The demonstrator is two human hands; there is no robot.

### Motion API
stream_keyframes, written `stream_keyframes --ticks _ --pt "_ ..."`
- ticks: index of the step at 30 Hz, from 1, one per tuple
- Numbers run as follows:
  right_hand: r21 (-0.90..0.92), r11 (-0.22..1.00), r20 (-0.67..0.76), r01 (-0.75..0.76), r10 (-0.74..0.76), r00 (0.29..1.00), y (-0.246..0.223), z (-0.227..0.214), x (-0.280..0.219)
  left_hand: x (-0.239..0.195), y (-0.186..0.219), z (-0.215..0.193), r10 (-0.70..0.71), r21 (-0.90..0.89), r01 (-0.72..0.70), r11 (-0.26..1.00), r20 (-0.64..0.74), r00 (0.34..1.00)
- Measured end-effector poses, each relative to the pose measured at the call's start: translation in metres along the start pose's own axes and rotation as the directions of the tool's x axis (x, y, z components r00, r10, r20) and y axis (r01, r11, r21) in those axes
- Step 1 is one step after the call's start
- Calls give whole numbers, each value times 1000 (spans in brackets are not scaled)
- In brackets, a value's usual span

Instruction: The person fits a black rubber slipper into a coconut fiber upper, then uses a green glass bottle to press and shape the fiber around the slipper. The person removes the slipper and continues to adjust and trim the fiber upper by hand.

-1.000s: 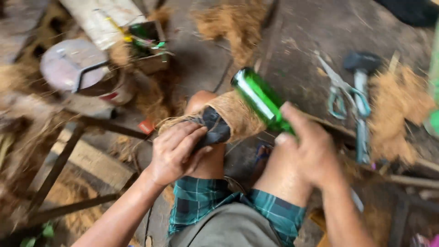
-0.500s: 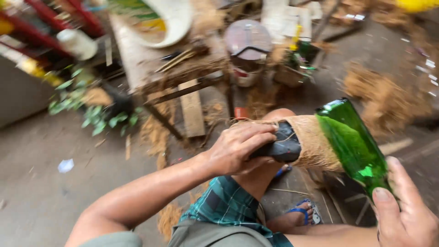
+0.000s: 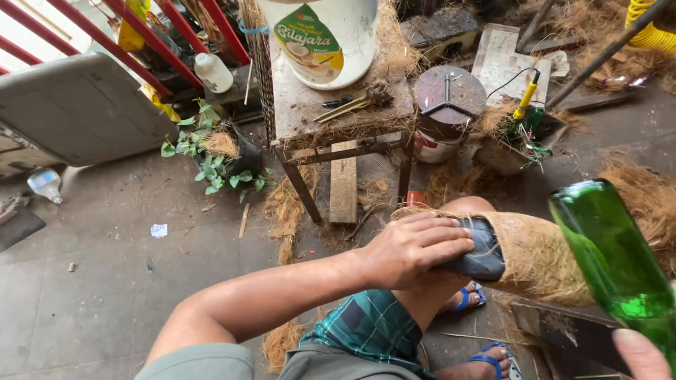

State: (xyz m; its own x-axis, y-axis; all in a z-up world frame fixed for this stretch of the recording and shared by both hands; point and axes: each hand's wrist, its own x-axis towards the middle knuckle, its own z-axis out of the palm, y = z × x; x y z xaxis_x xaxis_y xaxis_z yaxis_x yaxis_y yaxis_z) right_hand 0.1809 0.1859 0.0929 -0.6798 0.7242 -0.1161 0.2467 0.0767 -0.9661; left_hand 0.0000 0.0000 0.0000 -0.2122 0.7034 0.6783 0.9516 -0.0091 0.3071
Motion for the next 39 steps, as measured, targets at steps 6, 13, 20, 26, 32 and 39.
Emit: stream_keyframes --ticks 6,13,20,26,32,39 --pt "-886 246 334 392 -248 910 38 -34 8 10 1 13 10 -46 -11 999 -27 1000" --pt "-679 551 361 485 -324 874 20 -67 12 30 3 16 98 -323 -107 941 -42 994" --pt "-718 695 53 -41 114 992 -21 -47 8 47 3 24 103 -231 -81 970 83 991" --pt "-632 744 367 218 39 930 -21 -61 4 54 8 32 330 -185 -307 933 106 938" --pt "-785 612 194 91 104 976 -44 -62 17 54 9 37 334 -177 -312 933 110 936" --pt "-509 788 338 347 -188 922 10 -62 2 62 6 41 225 -253 -192 948 109 968"
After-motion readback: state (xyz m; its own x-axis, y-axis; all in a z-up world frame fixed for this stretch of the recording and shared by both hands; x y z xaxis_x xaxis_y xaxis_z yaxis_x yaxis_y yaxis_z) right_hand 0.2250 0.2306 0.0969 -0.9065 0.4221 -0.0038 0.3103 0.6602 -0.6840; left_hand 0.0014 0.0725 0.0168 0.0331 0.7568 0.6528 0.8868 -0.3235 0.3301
